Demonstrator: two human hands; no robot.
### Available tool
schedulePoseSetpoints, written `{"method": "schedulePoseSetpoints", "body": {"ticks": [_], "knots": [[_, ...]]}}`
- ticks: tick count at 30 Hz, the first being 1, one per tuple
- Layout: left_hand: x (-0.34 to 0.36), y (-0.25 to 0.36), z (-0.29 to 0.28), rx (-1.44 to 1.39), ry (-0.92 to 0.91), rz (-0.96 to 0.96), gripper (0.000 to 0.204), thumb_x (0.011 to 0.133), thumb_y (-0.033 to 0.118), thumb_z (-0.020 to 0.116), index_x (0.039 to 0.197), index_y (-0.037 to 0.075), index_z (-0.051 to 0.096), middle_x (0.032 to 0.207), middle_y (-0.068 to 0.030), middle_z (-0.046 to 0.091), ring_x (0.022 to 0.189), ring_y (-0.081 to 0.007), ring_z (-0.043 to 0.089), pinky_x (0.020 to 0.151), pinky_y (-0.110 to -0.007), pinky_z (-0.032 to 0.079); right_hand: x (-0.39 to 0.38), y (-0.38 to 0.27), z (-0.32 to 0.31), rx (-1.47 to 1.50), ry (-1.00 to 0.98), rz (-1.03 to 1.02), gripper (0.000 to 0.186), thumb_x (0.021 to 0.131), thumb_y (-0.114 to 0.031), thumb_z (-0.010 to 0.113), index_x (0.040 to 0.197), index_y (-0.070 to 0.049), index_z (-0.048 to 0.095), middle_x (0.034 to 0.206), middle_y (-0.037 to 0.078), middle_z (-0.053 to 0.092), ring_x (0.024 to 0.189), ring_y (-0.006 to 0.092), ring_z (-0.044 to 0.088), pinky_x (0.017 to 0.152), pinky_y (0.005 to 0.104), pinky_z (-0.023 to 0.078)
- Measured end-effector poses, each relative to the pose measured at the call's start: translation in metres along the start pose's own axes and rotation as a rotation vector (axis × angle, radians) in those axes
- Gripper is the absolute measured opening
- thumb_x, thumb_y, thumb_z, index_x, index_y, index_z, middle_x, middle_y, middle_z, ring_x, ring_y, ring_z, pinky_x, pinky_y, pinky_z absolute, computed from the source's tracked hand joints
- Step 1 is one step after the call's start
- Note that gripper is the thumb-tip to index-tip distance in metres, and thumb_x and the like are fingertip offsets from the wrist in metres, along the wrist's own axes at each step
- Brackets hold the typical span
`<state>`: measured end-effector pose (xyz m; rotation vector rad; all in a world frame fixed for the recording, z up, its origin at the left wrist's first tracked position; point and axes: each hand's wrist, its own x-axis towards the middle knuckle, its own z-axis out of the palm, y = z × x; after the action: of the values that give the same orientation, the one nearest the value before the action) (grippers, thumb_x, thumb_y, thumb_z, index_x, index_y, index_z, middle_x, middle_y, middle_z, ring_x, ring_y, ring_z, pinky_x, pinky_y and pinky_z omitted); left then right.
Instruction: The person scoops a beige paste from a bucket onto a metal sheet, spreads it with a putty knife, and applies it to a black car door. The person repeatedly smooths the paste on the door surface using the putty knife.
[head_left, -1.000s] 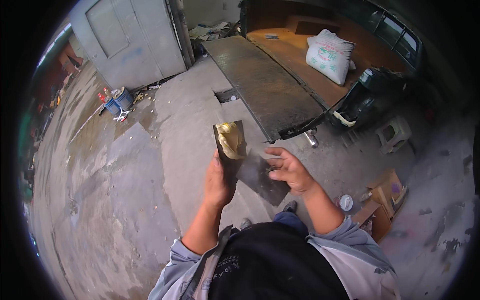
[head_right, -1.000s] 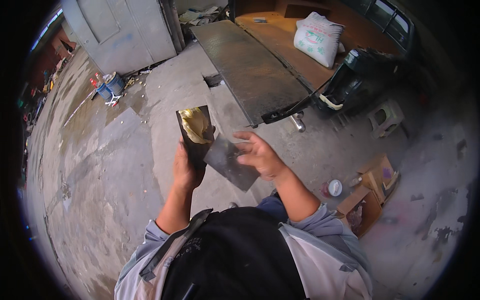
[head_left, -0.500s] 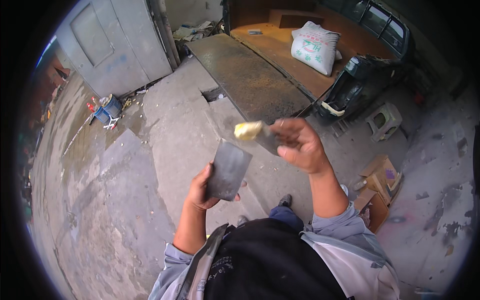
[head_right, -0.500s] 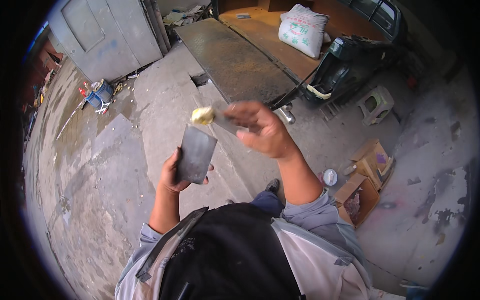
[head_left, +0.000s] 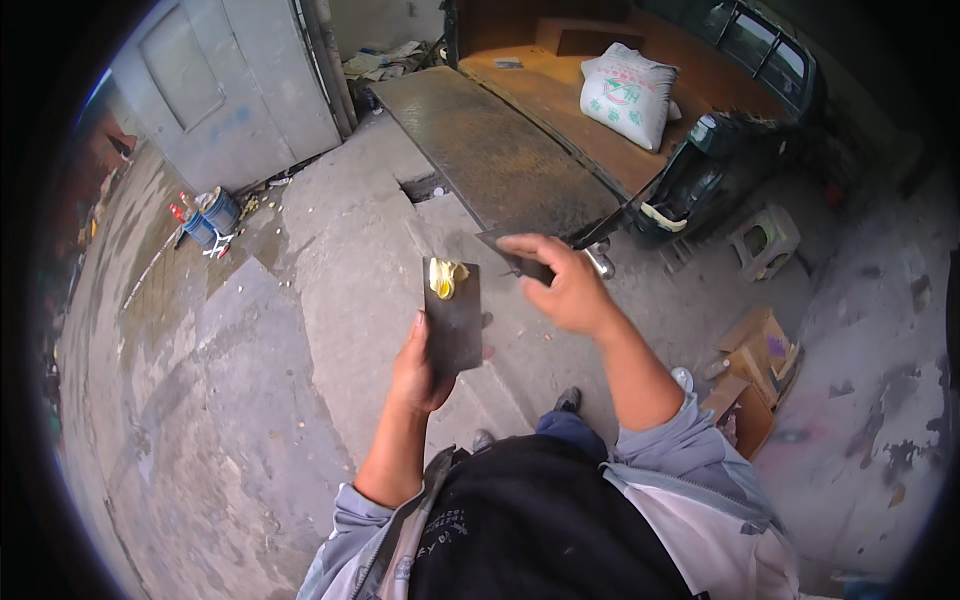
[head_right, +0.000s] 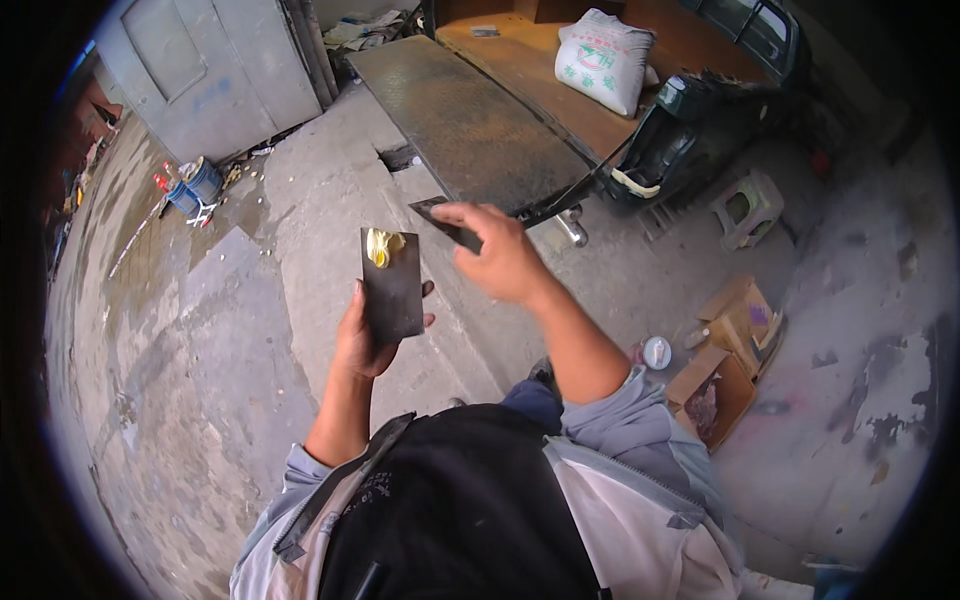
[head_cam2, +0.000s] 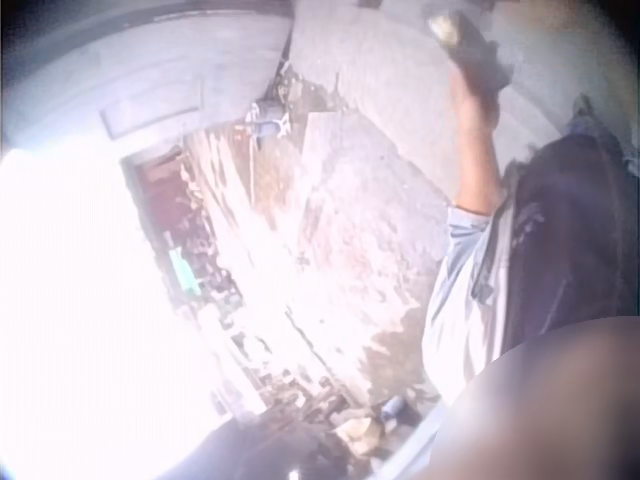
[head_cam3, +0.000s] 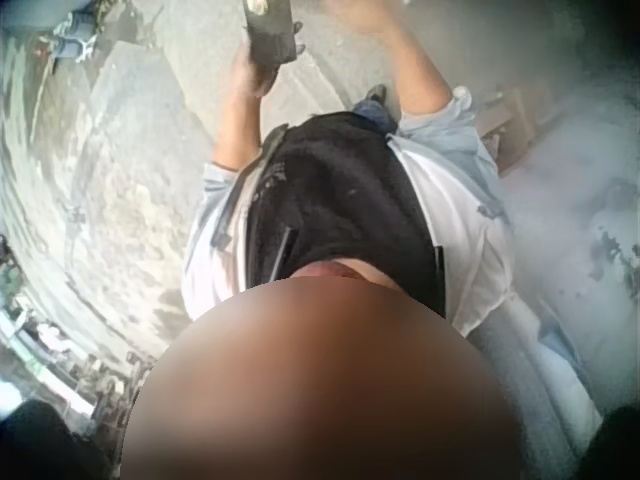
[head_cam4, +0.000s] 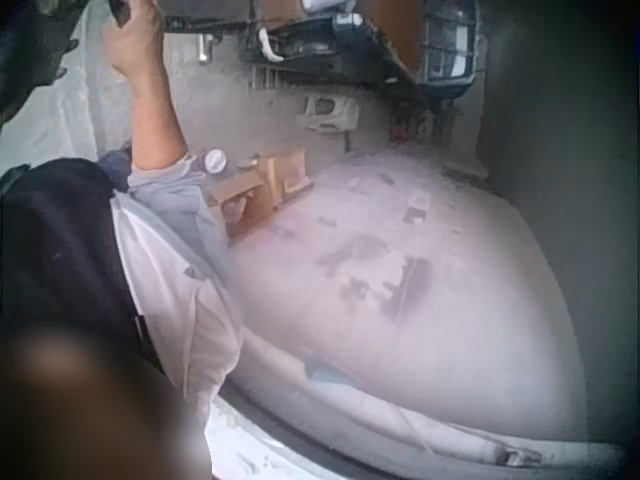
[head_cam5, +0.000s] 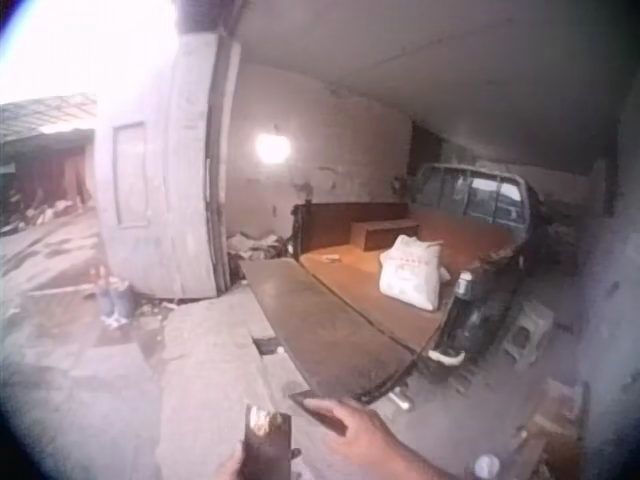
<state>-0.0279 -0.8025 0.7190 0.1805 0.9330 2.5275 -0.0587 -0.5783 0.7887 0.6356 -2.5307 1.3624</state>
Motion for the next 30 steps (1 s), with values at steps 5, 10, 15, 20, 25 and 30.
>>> {"method": "schedulePoseSetpoints", "body": {"ticks": [5,10,15,20,25,30], "knots": [[0.006,-0.009,-0.013,0.299,0.118,0.192,0.058,0.105,0.047,0.033,0.148,0.008,0.034,0.14,-0.0121,0.049,0.123,-0.0241,0.052,0.098,-0.045,0.048,-0.03,-0.017,0.052,-0.068,-0.114,0.019,0.049,0.077,0.0,0.059,0.126,-0.006,0.059,0.122,0.016,0.064,0.113,0.0327,0.06,0.099,0.041,0.047],[0.007,-0.018,-0.013,0.478,0.174,0.285,0.058,0.106,0.046,0.032,0.15,0.008,0.035,0.132,-0.0063,0.054,0.112,-0.0161,0.054,0.093,-0.037,0.05,-0.009,-0.028,0.028,0.102,0.001,-0.021,0.048,0.078,0.002,0.057,0.125,-0.008,0.06,0.12,0.015,0.065,0.112,0.031,0.061,0.099,0.0393,0.047],[0.004,0.006,-0.018,0.227,0.094,0.127,0.057,0.103,0.047,0.039,0.143,0.007,0.041,0.127,-0.0109,0.058,0.111,-0.0232,0.059,0.087,-0.044,0.054,-0.034,-0.018,0.033,-0.026,-0.019,-0.101,0.054,0.073,0.006,0.057,0.124,-0.01,0.061,0.116,0.013,0.065,0.112,0.0313,0.061,0.096,0.0394,0.049],[-0.01,0.016,-0.023,-0.198,-0.382,-0.226,0.068,0.097,0.055,0.044,0.15,0.012,0.032,0.141,-0.0199,0.047,0.118,-0.0532,0.052,0.069,-0.061,0.058,-0.015,-0.039,-0.009,0.055,-0.097,-0.38,0.059,0.068,0.008,0.06,0.123,-0.012,0.063,0.118,0.012,0.065,0.116,0.0302,0.06,0.097,0.0385,0.05],[-0.01,0.019,-0.012,-0.23,-0.381,-0.224,0.074,0.094,0.055,0.053,0.149,0.01,0.034,0.141,-0.0198,0.047,0.123,-0.0549,0.047,0.074,-0.061,0.057,-0.012,-0.007,-0.006,0.004,-0.114,-0.311,0.053,0.075,0.004,0.061,0.126,-0.01,0.061,0.123,0.012,0.064,0.115,0.0274,0.062,0.097,0.0384,0.051],[0.003,0.025,0.004,0.073,-0.14,0.065,0.076,0.096,0.06,0.044,0.151,0.01,0.029,0.147,-0.017,0.041,0.133,-0.0443,0.042,0.092,-0.063,0.05,-0.053,0.016,-0.017,1.018,0.129,0.15,0.053,0.088,-0.005,0.063,0.137,-0.005,0.044,0.123,0.015,0.063,0.113,0.0236,0.062,0.095,0.0386,0.053]]}}
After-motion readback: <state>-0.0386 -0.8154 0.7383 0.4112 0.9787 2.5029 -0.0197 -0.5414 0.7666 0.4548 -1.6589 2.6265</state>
